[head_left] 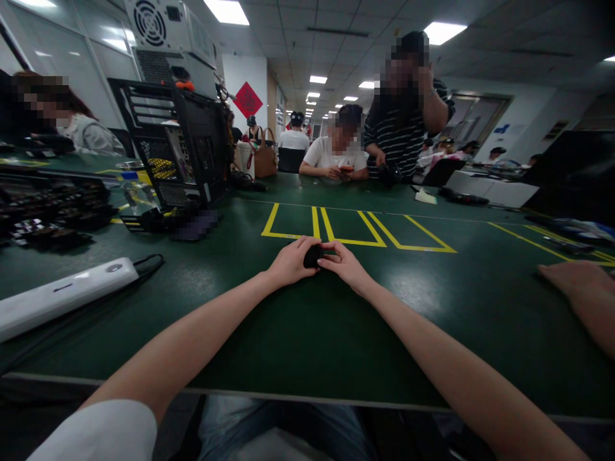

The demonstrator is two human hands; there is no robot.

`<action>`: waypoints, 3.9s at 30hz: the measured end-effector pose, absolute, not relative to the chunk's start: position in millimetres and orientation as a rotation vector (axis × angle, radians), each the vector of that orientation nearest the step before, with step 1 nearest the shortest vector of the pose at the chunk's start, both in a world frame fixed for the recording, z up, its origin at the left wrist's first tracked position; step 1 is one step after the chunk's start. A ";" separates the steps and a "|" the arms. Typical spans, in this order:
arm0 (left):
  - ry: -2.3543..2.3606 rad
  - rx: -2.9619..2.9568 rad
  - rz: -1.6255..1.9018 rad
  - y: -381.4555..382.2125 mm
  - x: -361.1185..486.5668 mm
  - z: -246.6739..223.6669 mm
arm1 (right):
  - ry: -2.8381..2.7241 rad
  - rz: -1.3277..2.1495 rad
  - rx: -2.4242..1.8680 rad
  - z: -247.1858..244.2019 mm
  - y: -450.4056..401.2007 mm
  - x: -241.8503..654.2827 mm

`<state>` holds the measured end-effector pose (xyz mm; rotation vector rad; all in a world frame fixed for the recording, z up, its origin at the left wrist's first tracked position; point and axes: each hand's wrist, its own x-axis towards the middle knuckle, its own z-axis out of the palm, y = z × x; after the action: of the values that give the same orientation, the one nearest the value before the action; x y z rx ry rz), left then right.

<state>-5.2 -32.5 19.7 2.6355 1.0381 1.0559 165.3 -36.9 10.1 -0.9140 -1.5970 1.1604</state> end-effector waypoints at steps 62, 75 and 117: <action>1.047 2.615 1.066 -35.1 -6.2 19.4 | -1.623 1.116 -0.932 11.0 -39.8 163.5; 1.052 2.633 1.076 -33.5 -5.2 17.5 | -1.632 1.030 -0.836 6.5 -36.0 161.9; 1.019 2.634 1.029 -41.4 -17.7 20.9 | -1.703 1.198 -0.860 13.3 -47.3 158.7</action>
<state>-17.7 -41.4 20.9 2.6343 1.0186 1.0285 158.7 -47.3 13.3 -0.8604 -1.7027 1.1976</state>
